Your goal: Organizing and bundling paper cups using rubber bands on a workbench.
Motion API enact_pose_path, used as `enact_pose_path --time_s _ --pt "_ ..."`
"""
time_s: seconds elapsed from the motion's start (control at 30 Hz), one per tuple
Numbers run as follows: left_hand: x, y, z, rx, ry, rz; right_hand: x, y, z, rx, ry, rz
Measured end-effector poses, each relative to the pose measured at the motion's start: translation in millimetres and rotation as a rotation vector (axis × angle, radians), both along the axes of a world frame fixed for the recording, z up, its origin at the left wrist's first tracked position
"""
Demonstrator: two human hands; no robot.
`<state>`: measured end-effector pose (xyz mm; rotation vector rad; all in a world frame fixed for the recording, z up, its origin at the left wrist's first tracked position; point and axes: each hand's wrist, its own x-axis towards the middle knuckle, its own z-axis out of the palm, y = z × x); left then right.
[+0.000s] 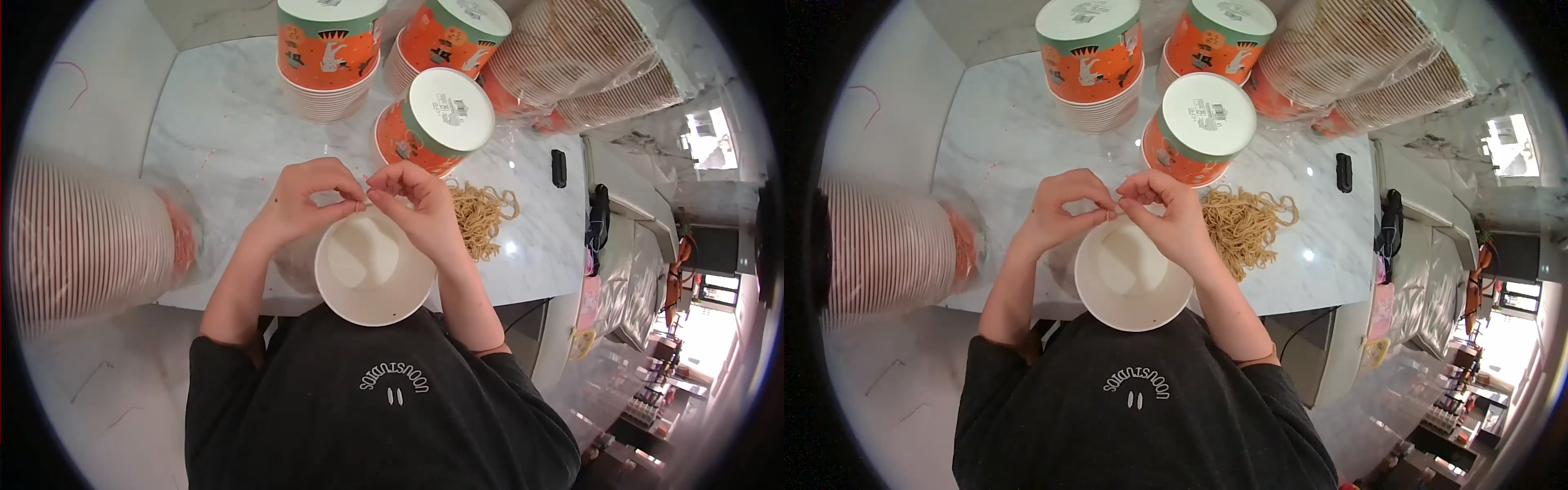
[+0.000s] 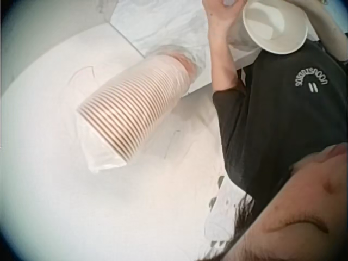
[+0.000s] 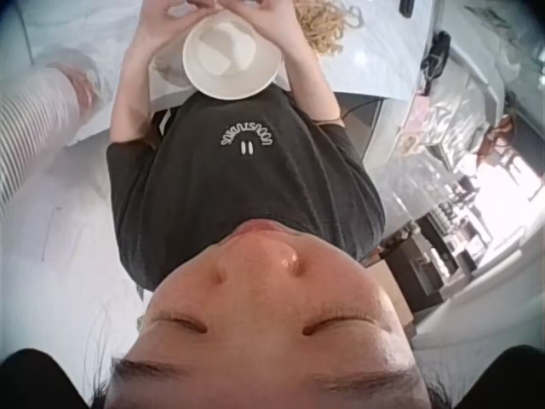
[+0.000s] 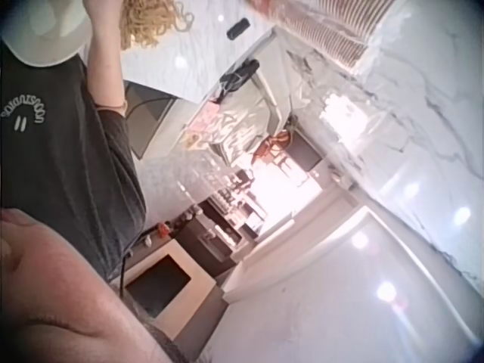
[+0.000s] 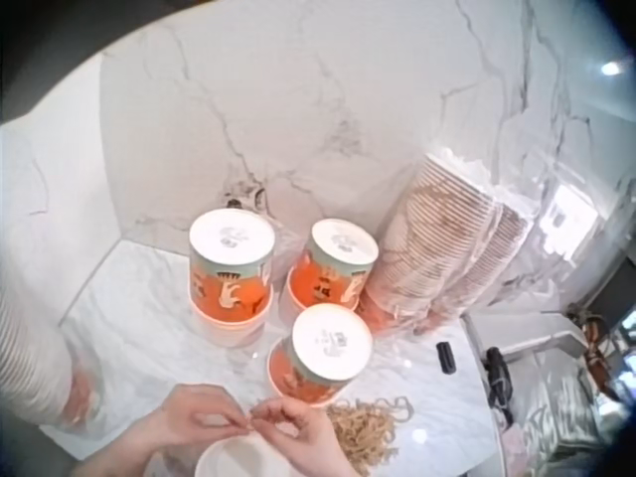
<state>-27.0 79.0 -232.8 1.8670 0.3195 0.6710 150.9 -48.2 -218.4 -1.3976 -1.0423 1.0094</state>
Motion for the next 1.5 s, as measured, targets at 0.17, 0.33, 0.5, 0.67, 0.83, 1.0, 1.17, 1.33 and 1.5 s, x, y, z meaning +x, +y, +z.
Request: enact_pose_path --time_s 0.17,0.33,0.5,0.67,0.83,1.0,1.17,1.33,1.5 --pt "5 6 6 0.113 -0.058 -0.050 -3 -1 -4 0.026 -0.017 -0.057" --pt "12 9 4 -0.091 0.067 -0.114 -14 -6 8 0.063 -0.182 -0.079" --pt "9 9 -7 -0.595 0.247 -0.246 -17 -10 12 0.053 -0.234 -0.063" --pt "4 -1 1 -0.841 0.247 -0.197 -18 -14 14 0.050 -0.252 -0.103" --pt "-3 -6 4 -0.913 0.258 -0.126 -32 -20 22 0.074 -0.383 -0.178" --pt "-3 -15 7 -0.971 0.245 -0.032 -43 -27 21 0.182 -0.615 -0.241" --pt "-7 -16 -2 -0.906 0.196 -0.036 -45 -31 22 0.155 -0.693 -0.220" --pt "-9 -18 -9 -0.964 0.173 -0.093 -29 -24 15 0.107 -0.290 -0.193" --pt "-9 -22 -9 -0.995 0.151 -0.087 -21 -23 16 0.042 -0.338 -0.076"
